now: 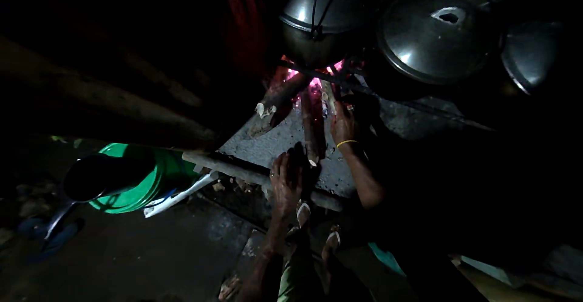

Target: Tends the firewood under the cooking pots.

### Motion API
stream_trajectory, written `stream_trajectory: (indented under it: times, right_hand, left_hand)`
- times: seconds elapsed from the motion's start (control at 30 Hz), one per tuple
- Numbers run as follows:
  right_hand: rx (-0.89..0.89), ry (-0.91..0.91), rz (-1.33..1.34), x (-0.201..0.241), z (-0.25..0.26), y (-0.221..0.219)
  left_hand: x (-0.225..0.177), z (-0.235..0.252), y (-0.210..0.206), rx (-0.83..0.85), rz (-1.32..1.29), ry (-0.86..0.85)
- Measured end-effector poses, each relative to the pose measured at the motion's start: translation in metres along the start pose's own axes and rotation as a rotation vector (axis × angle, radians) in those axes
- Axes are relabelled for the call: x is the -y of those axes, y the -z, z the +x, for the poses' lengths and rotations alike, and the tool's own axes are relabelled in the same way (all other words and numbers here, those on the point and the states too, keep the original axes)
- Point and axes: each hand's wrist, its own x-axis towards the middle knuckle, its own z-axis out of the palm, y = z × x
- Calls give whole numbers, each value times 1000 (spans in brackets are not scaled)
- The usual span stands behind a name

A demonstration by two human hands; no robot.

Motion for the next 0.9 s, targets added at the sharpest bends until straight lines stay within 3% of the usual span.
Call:
stream_trajectory:
  times: [0.17, 0.4, 0.63, 0.9]
  right_hand:
    - [-46, 49, 178, -2, 1, -8]
    - [11, -16, 417, -10, 4, -19]
    - [37, 19, 190, -4, 4, -12]
    - [-47, 9, 191, -9, 2, -23]
  left_hand:
    - [3, 3, -10, -22, 127, -37]
    - [0, 1, -20, -104, 273, -98]
    - [-2, 1, -22, -88, 331, -96]
    - [0, -1, -24, -105, 372, -95]
